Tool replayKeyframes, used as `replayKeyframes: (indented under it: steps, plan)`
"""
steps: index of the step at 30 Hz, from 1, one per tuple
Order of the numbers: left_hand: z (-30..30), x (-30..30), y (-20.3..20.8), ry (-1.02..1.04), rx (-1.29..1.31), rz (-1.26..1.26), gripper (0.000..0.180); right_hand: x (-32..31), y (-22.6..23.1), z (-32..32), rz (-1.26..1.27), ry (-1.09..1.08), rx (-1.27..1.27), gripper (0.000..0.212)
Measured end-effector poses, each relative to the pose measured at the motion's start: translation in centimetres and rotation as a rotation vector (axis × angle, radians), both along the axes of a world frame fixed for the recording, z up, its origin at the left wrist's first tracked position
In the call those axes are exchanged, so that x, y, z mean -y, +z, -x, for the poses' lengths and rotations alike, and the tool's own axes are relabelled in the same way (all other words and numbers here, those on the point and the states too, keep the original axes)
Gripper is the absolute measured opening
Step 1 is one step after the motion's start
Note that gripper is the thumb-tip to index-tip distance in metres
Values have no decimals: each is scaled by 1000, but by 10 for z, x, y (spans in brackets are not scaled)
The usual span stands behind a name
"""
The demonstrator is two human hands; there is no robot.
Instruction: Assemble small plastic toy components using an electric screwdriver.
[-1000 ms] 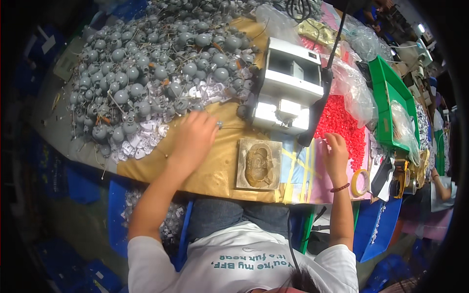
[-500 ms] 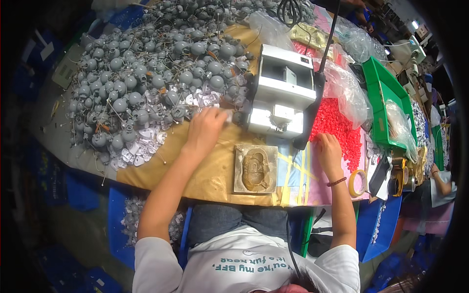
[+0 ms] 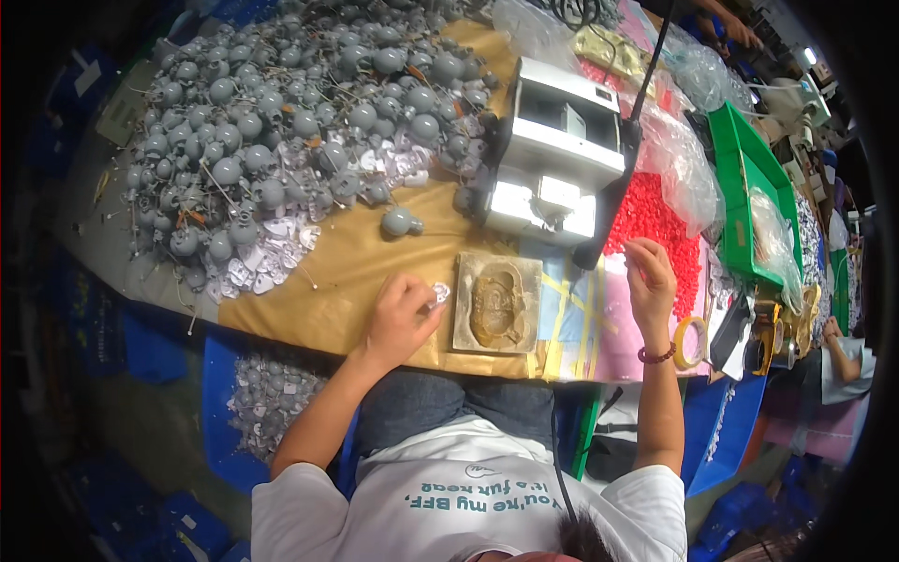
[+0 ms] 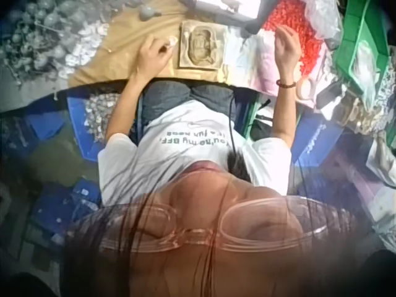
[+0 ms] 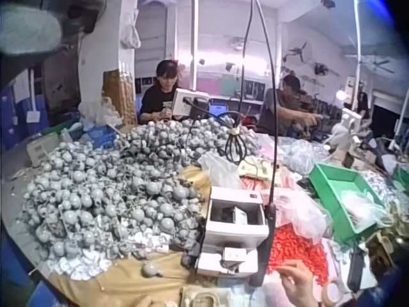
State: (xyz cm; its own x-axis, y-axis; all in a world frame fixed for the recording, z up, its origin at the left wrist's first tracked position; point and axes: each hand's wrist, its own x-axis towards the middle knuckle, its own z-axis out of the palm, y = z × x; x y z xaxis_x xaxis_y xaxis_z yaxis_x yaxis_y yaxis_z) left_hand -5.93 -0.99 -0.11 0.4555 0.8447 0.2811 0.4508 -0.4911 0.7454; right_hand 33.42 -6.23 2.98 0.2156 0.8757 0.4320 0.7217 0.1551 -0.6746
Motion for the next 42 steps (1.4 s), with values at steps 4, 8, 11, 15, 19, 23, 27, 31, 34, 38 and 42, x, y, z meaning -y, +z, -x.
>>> replayKeyframes:
  steps: [4,8,11,15,19,23,27,31,34,38,42]
  plan:
    - [-44,7,30,-110,224,44,25,8,4,38,25,121,-267,24]
    - [-69,2,21,-171,-8,-123,27,6,3,84,-4,302,-197,19]
    - [-71,4,24,-122,-16,-24,38,-6,8,112,-122,471,27,23]
    - [-60,-3,27,-89,38,14,51,-20,-8,130,-243,521,241,20]
    - [-34,-34,25,244,-220,-280,54,-20,-15,132,-220,550,340,20]
    - [-10,-72,7,376,-311,-261,53,-17,-8,136,-167,546,358,21]
    - [-11,-69,20,259,-46,-216,50,-15,-12,134,-131,535,308,27]
    - [-20,-26,72,99,264,-231,49,-12,-9,129,-136,461,116,37]
    - [-16,-9,86,27,343,-235,49,-18,8,128,-215,431,16,43]
    - [-8,-44,59,344,393,-8,46,-23,25,135,-224,456,18,43]
    - [11,-58,50,346,207,-47,48,-22,24,135,-199,461,5,38]
